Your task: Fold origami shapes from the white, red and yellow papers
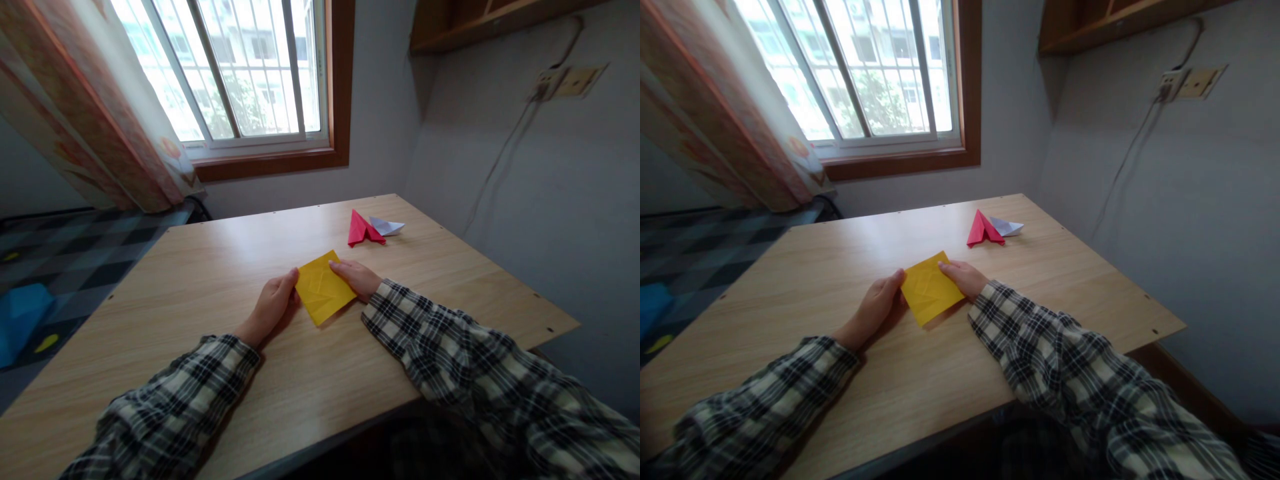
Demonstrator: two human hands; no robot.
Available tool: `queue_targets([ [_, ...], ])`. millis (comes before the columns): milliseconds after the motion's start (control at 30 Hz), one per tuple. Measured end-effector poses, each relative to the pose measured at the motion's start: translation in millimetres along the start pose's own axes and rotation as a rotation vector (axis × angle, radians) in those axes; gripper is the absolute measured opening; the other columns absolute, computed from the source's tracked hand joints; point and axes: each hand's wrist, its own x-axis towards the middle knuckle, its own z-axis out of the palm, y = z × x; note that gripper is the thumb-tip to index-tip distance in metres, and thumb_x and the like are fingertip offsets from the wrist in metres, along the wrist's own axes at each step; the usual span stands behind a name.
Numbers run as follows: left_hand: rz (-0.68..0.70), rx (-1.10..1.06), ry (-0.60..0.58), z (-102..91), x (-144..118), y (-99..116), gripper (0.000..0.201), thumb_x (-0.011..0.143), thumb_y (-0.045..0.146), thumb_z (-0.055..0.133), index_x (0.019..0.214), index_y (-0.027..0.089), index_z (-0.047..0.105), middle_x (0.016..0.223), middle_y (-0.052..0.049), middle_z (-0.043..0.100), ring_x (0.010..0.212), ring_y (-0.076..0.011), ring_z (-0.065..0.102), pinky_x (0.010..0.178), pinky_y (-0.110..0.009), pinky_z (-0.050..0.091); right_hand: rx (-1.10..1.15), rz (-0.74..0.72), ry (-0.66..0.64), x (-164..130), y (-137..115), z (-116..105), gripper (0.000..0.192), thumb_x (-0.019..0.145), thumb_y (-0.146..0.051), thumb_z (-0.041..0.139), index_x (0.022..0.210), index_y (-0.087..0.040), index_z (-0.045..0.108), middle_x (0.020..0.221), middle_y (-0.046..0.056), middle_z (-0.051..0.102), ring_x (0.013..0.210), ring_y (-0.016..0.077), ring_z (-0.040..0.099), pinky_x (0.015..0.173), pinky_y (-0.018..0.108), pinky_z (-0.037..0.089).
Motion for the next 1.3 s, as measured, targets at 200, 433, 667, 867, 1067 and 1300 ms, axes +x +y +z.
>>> queue_targets([
  [200, 0.008, 0.020, -0.064, -0.1, -0.4, 3.1, 0.047, 0.088, 0.059, 0.057, 0.073, 0.015, 0.065, 0.069, -0.006, 0.066, 0.072, -0.0220, 0.063, 0.067, -0.033, 0.052, -0.037, 0.011, -0.065, -3.3, -2.1, -0.4, 0.024, 0.089, -0.037, 0.068, 0.101, -0.018, 0.072, 0.099, 0.011, 0.077, 0.088, 0.0230, 0.074, 0.089, 0.038, 0.060],
  [433, 0.009, 0.029, -0.027, -1.1, 0.2, 1.9, 0.050, 0.089, 0.061, 0.055, 0.074, 0.014, 0.065, 0.070, -0.005, 0.065, 0.065, -0.0186, 0.059, 0.061, -0.029, 0.048, -0.087, -0.027, -0.098, -4.8, -1.0, -2.1, 0.027, 0.081, -0.033, 0.076, 0.101, -0.015, 0.073, 0.100, 0.012, 0.078, 0.088, 0.0232, 0.074, 0.091, 0.039, 0.059],
  [667, 0.035, 0.101, -0.086, -0.8, 1.5, 1.6, 0.044, 0.087, 0.058, 0.060, 0.084, 0.015, 0.071, 0.081, -0.008, 0.073, 0.071, -0.0204, 0.062, 0.062, -0.030, 0.050, -0.090, -0.038, -0.035, -1.4, 1.2, -4.2, 0.028, 0.080, -0.033, 0.078, 0.102, -0.016, 0.072, 0.102, 0.011, 0.078, 0.091, 0.0237, 0.074, 0.091, 0.040, 0.060],
  [867, -0.012, -0.124, -0.002, 2.4, 1.1, 6.5, 0.051, 0.083, 0.063, 0.065, 0.091, 0.013, 0.071, 0.089, -0.010, 0.076, 0.077, -0.0236, 0.068, 0.073, -0.035, 0.057, -0.212, -0.073, -0.126, -3.5, -0.9, -7.3, 0.043, 0.071, -0.041, 0.086, 0.103, -0.016, 0.074, 0.104, 0.011, 0.077, 0.096, 0.0256, 0.073, 0.092, 0.042, 0.060],
  [1067, 0.006, -0.084, -0.079, 1.0, 0.6, 6.4, 0.048, 0.086, 0.062, 0.061, 0.089, 0.015, 0.072, 0.092, -0.010, 0.076, 0.081, -0.0245, 0.068, 0.076, -0.035, 0.056, -0.203, -0.069, -0.081, -2.2, 0.0, -8.9, 0.041, 0.074, -0.039, 0.084, 0.104, -0.014, 0.074, 0.105, 0.011, 0.077, 0.093, 0.0230, 0.073, 0.087, 0.036, 0.060],
  [1300, 0.049, 0.146, -0.020, -2.2, 2.9, 7.4, 0.045, 0.087, 0.058, 0.058, 0.083, 0.015, 0.071, 0.087, -0.010, 0.075, 0.080, -0.0255, 0.068, 0.073, -0.034, 0.054, -0.155, -0.005, -0.037, -3.2, -3.6, -6.6, 0.026, 0.080, -0.029, 0.080, 0.098, -0.013, 0.072, 0.091, 0.009, 0.076, 0.072, 0.0177, 0.072, 0.058, 0.025, 0.061],
])
